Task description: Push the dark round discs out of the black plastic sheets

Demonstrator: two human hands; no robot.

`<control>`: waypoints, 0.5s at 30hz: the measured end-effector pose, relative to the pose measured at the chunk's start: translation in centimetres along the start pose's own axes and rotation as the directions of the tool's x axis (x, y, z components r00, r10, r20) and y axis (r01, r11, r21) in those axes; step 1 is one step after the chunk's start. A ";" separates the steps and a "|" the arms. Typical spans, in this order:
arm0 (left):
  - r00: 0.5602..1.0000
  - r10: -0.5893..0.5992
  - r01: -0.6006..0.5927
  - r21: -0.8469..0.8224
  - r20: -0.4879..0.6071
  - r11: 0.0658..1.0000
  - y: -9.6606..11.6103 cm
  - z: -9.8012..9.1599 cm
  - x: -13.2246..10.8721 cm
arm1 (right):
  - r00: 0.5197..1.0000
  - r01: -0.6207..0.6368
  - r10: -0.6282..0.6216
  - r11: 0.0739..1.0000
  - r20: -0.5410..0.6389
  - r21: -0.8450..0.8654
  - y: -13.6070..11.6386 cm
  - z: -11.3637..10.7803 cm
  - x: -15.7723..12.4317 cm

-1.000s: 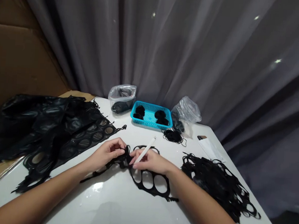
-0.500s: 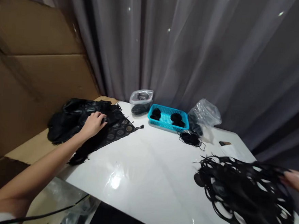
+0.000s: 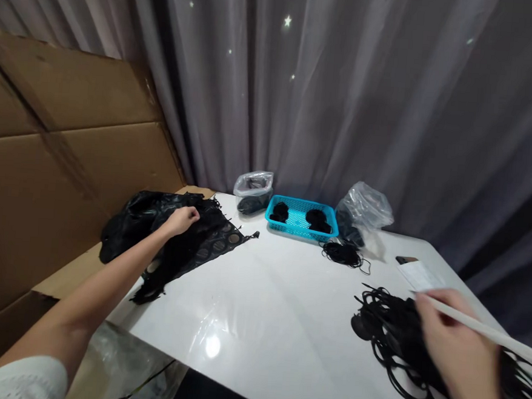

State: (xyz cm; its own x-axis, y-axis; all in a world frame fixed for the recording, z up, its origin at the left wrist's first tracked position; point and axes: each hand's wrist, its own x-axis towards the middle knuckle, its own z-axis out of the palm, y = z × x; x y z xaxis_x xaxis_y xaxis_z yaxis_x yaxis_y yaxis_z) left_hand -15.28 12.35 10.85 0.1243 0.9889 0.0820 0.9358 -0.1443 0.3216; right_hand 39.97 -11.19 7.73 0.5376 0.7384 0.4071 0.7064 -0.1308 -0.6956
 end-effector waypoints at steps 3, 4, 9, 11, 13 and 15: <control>0.978 0.200 -0.193 -0.121 0.053 0.974 3.5 -1.2 -1.3 | 0.952 -0.014 -0.078 0.955 0.297 0.295 -6.6 4.6 -0.4; 0.959 0.274 -0.258 -0.166 0.078 0.952 5.0 -1.4 -2.0 | 0.942 0.013 -0.149 0.913 0.302 0.409 -8.9 6.1 -0.5; 0.795 0.568 -0.475 -0.364 0.213 0.801 13.3 -3.3 -6.8 | 0.722 0.106 -0.576 0.640 0.384 0.761 -17.9 12.2 -0.9; 0.679 0.700 -0.546 -0.485 0.221 0.683 15.4 -4.5 -8.3 | 0.553 0.025 -0.676 0.597 0.486 0.802 -19.3 13.4 -0.8; 0.669 0.719 -0.541 -0.537 0.192 0.647 16.1 -5.1 -9.3 | 0.425 -0.040 -0.697 0.623 0.578 0.781 -19.7 13.6 -1.0; 0.710 0.665 -0.515 -0.474 0.233 0.715 15.5 -4.8 -10.0 | 0.398 -0.005 -0.676 0.675 0.621 0.738 -19.3 12.7 -1.4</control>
State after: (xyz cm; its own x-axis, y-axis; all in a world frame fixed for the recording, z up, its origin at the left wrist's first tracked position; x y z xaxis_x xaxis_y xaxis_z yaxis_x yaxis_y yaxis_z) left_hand -3.63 0.08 19.56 0.7874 0.6142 0.0524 0.4487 -0.6294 0.6344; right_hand 19.74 -1.27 13.03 -0.5494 0.7926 0.2645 0.1342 0.3961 -0.9083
